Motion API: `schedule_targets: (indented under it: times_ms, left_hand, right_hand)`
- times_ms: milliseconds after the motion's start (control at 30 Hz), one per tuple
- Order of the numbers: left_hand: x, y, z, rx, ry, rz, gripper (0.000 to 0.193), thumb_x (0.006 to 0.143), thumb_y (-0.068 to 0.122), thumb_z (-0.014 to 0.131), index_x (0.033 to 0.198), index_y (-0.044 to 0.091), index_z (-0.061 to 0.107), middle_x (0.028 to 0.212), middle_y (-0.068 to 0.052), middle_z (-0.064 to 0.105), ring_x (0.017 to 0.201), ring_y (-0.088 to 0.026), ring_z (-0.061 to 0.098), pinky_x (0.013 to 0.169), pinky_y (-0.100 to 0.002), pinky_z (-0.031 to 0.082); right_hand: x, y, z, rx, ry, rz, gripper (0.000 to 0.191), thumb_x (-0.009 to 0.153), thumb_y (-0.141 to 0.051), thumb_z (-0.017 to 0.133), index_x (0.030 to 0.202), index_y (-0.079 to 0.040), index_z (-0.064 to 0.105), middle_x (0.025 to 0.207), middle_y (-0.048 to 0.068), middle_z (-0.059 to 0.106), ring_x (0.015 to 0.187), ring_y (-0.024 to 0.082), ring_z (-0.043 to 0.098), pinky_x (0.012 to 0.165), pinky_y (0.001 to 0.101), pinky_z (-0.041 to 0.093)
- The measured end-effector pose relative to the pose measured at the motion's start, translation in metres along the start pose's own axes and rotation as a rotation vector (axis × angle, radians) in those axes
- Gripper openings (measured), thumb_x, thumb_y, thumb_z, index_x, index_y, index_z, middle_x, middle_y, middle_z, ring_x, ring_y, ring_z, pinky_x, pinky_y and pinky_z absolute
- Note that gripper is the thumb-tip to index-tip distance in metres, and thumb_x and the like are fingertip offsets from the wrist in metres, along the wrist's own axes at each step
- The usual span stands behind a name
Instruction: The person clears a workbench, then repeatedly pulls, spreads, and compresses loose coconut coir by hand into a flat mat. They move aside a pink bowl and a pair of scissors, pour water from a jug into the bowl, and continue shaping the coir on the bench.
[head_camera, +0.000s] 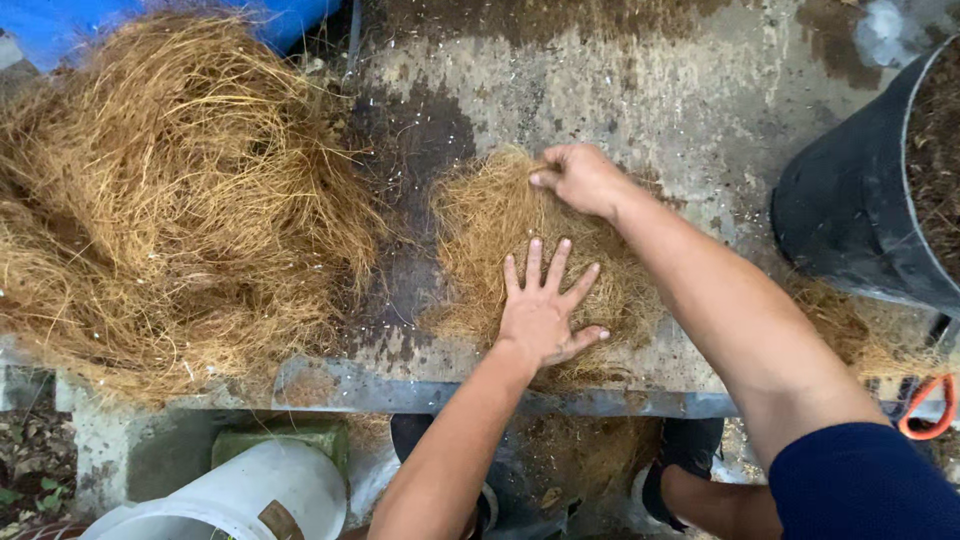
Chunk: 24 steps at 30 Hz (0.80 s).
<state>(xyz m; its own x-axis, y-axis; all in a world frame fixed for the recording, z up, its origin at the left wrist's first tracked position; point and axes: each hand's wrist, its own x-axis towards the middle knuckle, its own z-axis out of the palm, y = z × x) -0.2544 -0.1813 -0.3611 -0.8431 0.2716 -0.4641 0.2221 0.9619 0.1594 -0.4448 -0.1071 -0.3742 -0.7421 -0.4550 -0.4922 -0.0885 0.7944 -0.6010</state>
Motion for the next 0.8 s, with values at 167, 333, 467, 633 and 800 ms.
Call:
schedule_targets:
  times_ms: [167, 333, 467, 633, 800]
  left_hand:
    - [-0.001, 0.000, 0.000, -0.009, -0.047, 0.010, 0.094, 0.083, 0.086, 0.026, 0.160, 0.038, 0.002, 0.168, -0.014, -0.010, 0.152, -0.046, -0.010, 0.115, -0.072, -0.003]
    - [0.012, -0.004, 0.001, -0.331, 0.239, -0.146, 0.092, 0.095, 0.078, 0.026, 0.166, 0.020, 0.019, 0.173, -0.021, 0.012, 0.157, -0.040, 0.011, 0.124, -0.062, 0.013]
    - [0.044, -0.013, -0.009, -0.058, 0.425, -0.174, 0.084, 0.102, 0.077, 0.027, 0.165, 0.022, 0.021, 0.174, -0.022, 0.007, 0.160, -0.044, 0.001, 0.125, -0.064, 0.005]
    - [0.057, -0.016, -0.019, -0.055, 0.100, -0.162, 0.099, 0.084, 0.087, 0.031, 0.163, 0.031, 0.012, 0.170, -0.016, -0.004, 0.154, -0.043, -0.008, 0.119, -0.070, -0.002]
    - [0.052, -0.015, -0.022, -0.071, 0.125, -0.182, 0.101, 0.083, 0.088, 0.033, 0.164, 0.032, 0.011, 0.171, -0.014, -0.004, 0.155, -0.042, -0.008, 0.119, -0.069, -0.003]
  right_hand:
    - [-0.014, -0.022, -0.027, -0.491, -0.192, 0.144, 0.057, 0.094, -0.062, 0.066, 0.124, -0.014, 0.070, 0.119, 0.013, 0.077, 0.110, 0.027, 0.071, 0.101, 0.0443, 0.055]
    - [-0.031, 0.014, -0.076, -0.389, -0.176, 0.084, 0.063, 0.093, -0.059, 0.068, 0.136, -0.013, 0.063, 0.136, 0.014, 0.065, 0.126, 0.031, 0.059, 0.110, 0.0499, 0.041]
    - [-0.027, 0.048, -0.062, -0.203, -0.182, 0.149, 0.057, 0.089, -0.043, 0.074, 0.136, -0.013, 0.064, 0.135, 0.015, 0.067, 0.124, 0.030, 0.063, 0.107, 0.0490, 0.047]
    - [-0.017, 0.073, -0.040, 0.056, 0.026, 0.124, 0.040, 0.092, -0.034, 0.071, 0.124, -0.010, 0.071, 0.122, 0.013, 0.074, 0.112, 0.026, 0.068, 0.102, 0.0413, 0.049]
    - [-0.009, 0.082, -0.025, 0.233, 0.252, 0.205, 0.033, 0.097, -0.030, 0.071, 0.119, -0.006, 0.073, 0.116, 0.016, 0.077, 0.105, 0.028, 0.071, 0.096, 0.0405, 0.054]
